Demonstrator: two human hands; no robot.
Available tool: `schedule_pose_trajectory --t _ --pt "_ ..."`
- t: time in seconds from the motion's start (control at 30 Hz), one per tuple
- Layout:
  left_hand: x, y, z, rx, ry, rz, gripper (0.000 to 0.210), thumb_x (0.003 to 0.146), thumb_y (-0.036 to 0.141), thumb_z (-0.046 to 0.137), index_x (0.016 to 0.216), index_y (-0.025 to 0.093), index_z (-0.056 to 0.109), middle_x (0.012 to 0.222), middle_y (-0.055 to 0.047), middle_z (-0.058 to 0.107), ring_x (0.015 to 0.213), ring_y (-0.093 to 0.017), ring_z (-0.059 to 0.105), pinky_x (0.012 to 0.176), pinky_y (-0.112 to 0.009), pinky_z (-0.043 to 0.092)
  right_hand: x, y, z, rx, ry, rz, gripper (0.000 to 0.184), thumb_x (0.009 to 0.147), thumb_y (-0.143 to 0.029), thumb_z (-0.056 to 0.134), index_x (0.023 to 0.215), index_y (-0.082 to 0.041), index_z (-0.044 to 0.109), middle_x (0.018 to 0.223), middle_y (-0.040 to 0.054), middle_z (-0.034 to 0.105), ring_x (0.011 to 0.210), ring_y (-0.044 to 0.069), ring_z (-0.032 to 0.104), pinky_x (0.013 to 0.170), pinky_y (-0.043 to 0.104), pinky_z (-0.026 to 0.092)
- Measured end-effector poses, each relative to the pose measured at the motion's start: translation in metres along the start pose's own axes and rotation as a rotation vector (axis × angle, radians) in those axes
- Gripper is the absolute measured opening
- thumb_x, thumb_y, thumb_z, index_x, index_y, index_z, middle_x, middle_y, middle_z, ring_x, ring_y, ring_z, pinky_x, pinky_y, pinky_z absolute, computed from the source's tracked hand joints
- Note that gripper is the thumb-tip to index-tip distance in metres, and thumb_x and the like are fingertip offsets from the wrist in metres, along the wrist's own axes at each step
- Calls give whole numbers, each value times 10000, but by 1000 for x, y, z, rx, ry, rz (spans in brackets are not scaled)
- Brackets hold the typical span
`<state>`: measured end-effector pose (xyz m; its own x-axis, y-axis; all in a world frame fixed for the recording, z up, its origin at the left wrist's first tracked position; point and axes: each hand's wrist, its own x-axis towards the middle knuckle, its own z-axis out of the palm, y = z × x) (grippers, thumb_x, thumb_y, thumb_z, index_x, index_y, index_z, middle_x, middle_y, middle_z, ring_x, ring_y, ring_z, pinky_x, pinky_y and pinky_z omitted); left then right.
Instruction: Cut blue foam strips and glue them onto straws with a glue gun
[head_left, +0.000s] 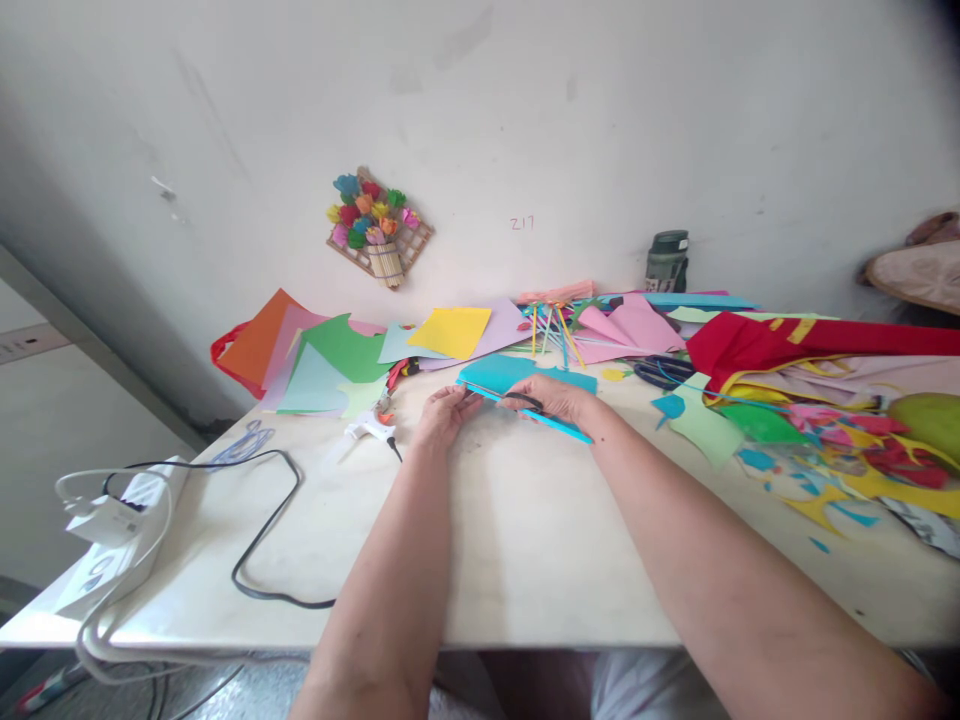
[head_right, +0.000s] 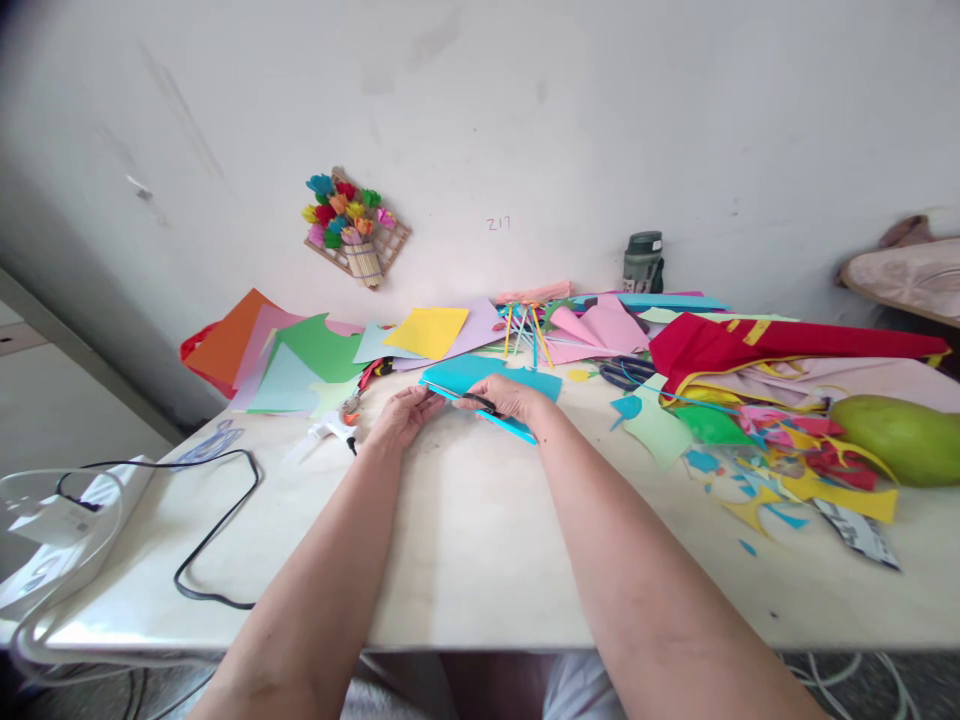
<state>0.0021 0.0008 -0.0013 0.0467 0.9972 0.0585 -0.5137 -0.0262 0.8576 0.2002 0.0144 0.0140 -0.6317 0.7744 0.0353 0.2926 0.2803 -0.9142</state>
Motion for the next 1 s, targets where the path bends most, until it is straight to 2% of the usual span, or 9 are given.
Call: schedule_pose_trajectory --t 0.17,0.3,0.43,0.7,1.0 --pt "-1 -1 -1 42 -87 -25 53 666 121 599 622 147 586 738 -55 648 773 -181 610 817 -357 449 0 -1 2 42 -11 9 345 613 -476 573 589 -162 434 423 -90 294 368 36 223 376 195 151" --pt "0 -2 -2 57 -111 -33 28 671 138 601 648 147 589 771 -58 646 811 -185 604 835 -358 435 -1 -4 4 61 -9 13 348 624 -459 564 561 -170 381 424 -84 286 365 38 230 372 202 144" --pt "-1 -2 -1 24 -132 -18 51 645 127 625 677 117 586 749 -65 638 791 -185 607 842 -378 435 -2 -6 5 45 -1 2 347 628 -469 555 576 -169 388 444 -81 277 376 38 228 376 202 144" --pt "-1 -2 0 -3 -91 -35 62 637 106 626 666 109 572 720 -53 623 772 -173 605 828 -366 452 0 -5 6 21 8 -15 378 629 -512 544 599 -166 395 481 -83 255 398 34 211 391 197 154" --pt "1 -3 -1 -37 -52 -16 90 648 42 587 606 107 541 615 -9 565 658 -107 595 738 -247 494 1 -6 8 -14 34 -24 402 628 -532 536 565 -174 365 460 -86 242 401 39 191 404 208 137"
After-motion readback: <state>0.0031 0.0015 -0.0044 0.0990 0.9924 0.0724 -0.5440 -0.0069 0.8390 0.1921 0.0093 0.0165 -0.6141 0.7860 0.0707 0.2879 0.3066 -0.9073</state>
